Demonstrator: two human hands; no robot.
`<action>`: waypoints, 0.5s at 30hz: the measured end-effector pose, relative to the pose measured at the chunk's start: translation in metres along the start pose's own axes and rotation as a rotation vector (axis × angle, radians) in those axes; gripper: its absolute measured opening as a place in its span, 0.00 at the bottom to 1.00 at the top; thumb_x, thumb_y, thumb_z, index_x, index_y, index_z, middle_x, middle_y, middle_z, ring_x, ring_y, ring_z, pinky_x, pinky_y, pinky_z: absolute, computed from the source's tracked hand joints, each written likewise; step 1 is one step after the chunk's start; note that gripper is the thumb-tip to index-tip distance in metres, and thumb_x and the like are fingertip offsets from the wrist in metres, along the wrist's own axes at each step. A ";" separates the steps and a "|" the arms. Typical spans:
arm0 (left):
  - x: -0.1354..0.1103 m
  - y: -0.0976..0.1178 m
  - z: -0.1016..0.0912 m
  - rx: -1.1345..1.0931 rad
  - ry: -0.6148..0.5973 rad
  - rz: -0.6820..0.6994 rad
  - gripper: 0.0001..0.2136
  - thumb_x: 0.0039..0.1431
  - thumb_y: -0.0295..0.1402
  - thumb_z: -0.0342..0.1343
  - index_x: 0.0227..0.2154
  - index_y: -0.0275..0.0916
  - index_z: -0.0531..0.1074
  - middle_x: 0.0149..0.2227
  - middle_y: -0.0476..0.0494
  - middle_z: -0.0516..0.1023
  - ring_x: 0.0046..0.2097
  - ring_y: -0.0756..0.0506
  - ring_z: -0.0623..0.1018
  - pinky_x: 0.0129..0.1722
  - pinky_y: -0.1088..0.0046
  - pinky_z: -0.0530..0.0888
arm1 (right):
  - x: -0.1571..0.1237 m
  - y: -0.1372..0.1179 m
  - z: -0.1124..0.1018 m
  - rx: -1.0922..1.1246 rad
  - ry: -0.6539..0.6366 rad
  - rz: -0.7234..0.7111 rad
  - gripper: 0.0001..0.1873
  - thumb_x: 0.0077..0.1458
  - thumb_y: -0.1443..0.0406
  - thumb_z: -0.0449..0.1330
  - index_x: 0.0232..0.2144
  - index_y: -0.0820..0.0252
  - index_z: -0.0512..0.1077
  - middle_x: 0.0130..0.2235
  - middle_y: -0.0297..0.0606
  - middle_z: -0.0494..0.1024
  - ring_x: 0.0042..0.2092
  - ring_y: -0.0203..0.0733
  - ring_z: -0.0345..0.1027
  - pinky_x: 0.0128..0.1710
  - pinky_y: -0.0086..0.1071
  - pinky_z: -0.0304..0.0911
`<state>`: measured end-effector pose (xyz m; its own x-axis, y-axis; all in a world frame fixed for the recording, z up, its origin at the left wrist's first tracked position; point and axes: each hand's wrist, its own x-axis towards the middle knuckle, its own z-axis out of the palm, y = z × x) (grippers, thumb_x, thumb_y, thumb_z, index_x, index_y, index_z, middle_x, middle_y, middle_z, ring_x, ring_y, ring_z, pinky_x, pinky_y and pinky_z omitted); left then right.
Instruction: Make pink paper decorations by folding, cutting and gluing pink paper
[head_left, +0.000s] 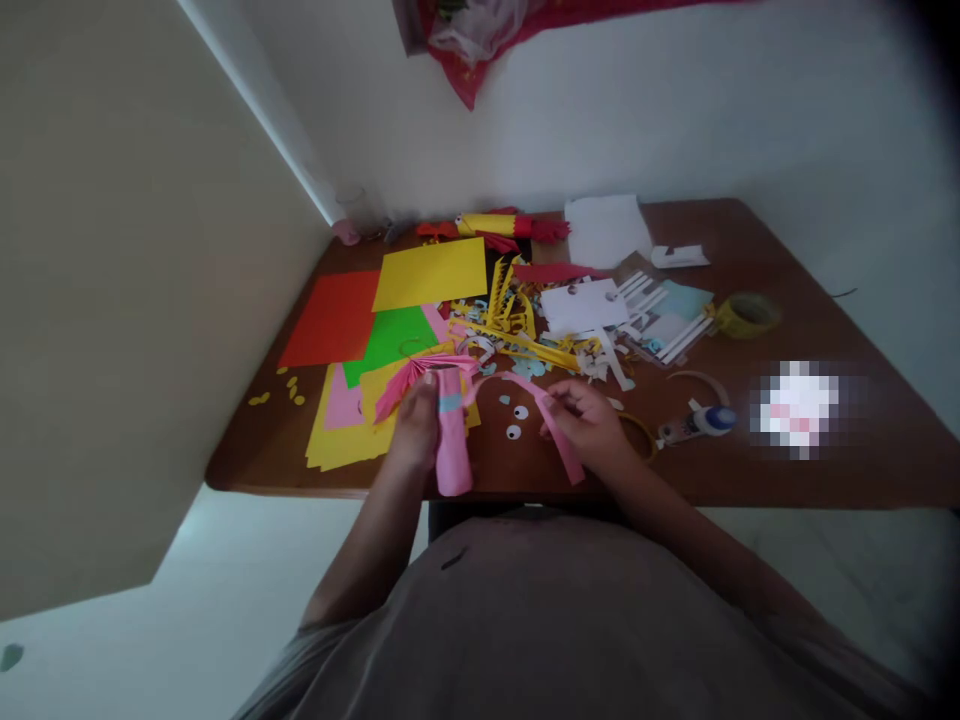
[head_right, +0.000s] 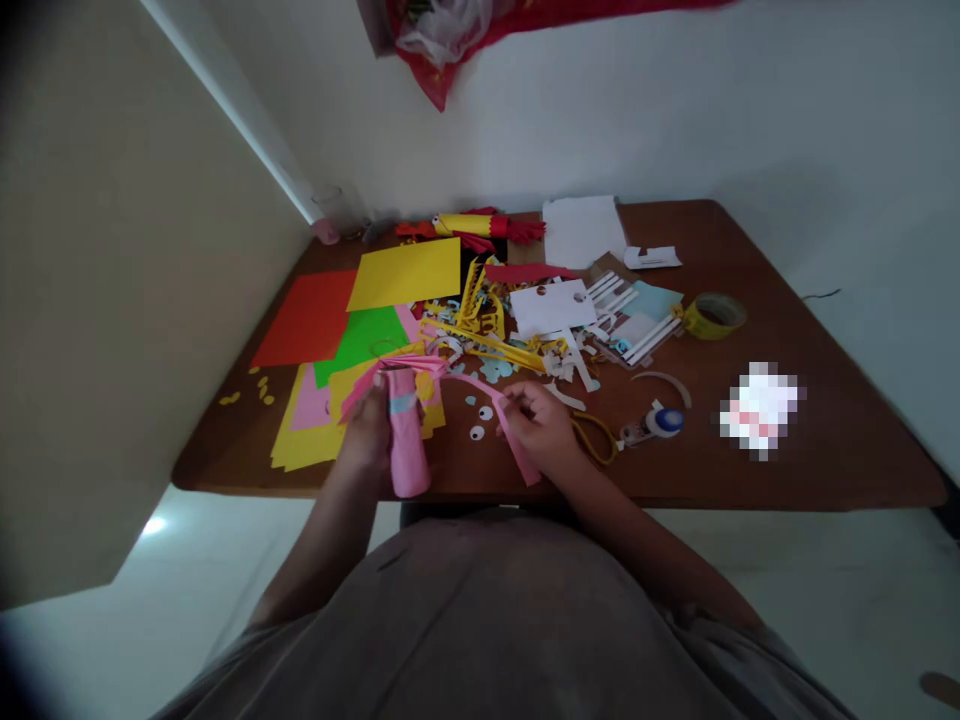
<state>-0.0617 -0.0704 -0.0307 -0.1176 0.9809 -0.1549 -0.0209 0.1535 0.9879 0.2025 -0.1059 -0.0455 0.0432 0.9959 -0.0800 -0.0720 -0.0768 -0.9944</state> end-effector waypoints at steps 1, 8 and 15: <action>0.003 0.006 -0.008 0.060 -0.053 -0.003 0.31 0.65 0.68 0.61 0.44 0.41 0.80 0.32 0.44 0.84 0.32 0.42 0.82 0.31 0.67 0.77 | 0.000 -0.001 -0.005 -0.012 0.026 -0.013 0.23 0.60 0.42 0.71 0.39 0.52 0.75 0.27 0.33 0.81 0.28 0.44 0.77 0.31 0.37 0.74; 0.040 0.048 0.005 0.415 -0.281 0.309 0.25 0.70 0.59 0.60 0.49 0.40 0.81 0.45 0.42 0.85 0.43 0.41 0.82 0.44 0.66 0.77 | 0.002 -0.004 -0.022 0.065 0.118 -0.054 0.24 0.58 0.41 0.73 0.36 0.52 0.75 0.32 0.39 0.86 0.33 0.47 0.81 0.36 0.39 0.78; 0.088 0.069 0.071 0.754 -0.295 0.615 0.27 0.73 0.59 0.56 0.55 0.41 0.81 0.60 0.31 0.81 0.63 0.33 0.79 0.66 0.50 0.74 | 0.002 -0.006 -0.032 0.141 0.119 -0.058 0.24 0.56 0.43 0.76 0.38 0.52 0.76 0.32 0.37 0.86 0.33 0.46 0.83 0.37 0.39 0.80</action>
<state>-0.0031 0.0352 0.0236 0.3551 0.8899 0.2862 0.6045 -0.4521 0.6558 0.2348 -0.1050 -0.0423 0.1683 0.9850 -0.0390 -0.2042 -0.0039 -0.9789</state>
